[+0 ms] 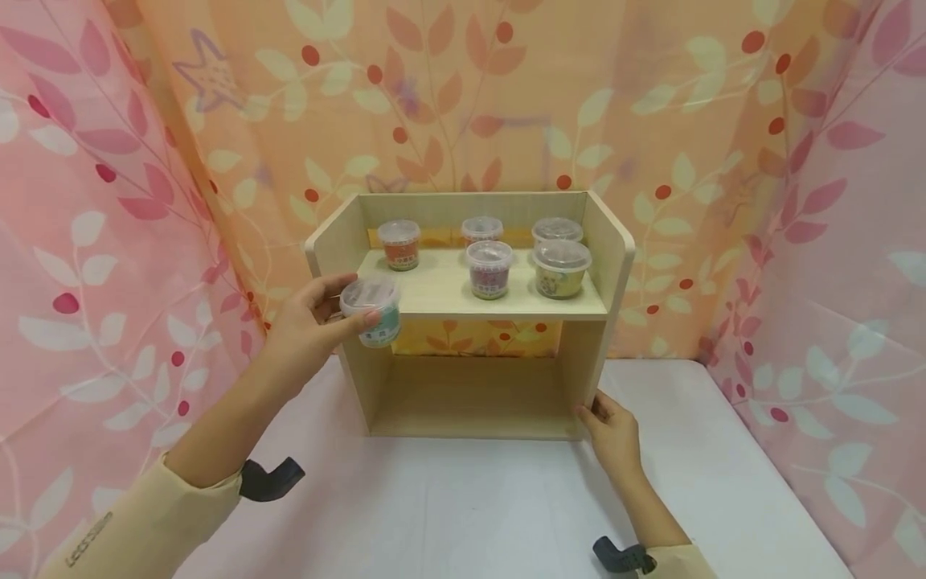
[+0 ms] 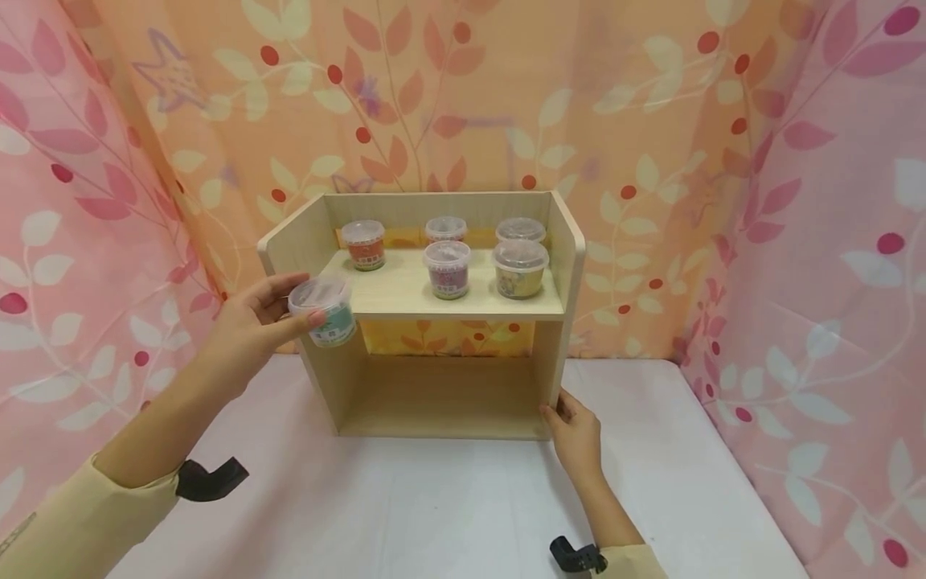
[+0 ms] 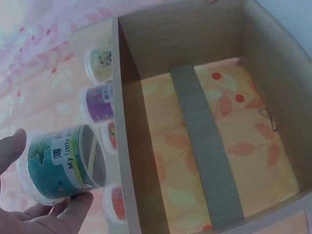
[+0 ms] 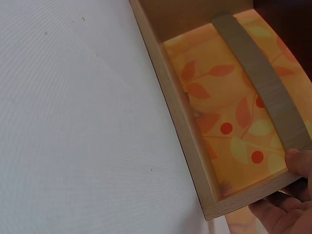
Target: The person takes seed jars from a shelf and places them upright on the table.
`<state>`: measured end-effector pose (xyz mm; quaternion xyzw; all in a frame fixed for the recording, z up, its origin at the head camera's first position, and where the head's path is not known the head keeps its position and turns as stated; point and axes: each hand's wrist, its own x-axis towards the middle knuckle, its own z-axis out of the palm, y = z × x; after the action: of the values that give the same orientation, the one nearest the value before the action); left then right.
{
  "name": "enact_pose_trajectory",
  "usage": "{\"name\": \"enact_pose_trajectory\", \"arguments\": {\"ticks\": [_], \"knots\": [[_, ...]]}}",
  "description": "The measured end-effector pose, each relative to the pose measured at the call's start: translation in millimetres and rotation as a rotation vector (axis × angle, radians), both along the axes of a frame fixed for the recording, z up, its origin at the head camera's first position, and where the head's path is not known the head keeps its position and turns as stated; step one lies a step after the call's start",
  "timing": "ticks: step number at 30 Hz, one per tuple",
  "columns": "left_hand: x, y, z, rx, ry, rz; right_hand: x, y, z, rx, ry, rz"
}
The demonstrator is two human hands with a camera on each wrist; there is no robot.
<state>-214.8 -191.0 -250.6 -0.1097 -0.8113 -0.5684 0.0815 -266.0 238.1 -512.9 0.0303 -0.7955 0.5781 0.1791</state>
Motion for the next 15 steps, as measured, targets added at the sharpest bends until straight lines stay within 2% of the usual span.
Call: {"name": "enact_pose_trajectory", "arguments": {"ticks": [9, 15], "knots": [[20.8, -8, -32.6, 0.071, -0.027, -0.086, 1.2, 0, -0.2, -0.012, -0.012, -0.024], [26.3, -14, -62.4, 0.095, -0.035, -0.086, -2.2, -2, 1.3, -0.027, 0.004, -0.019]]}}
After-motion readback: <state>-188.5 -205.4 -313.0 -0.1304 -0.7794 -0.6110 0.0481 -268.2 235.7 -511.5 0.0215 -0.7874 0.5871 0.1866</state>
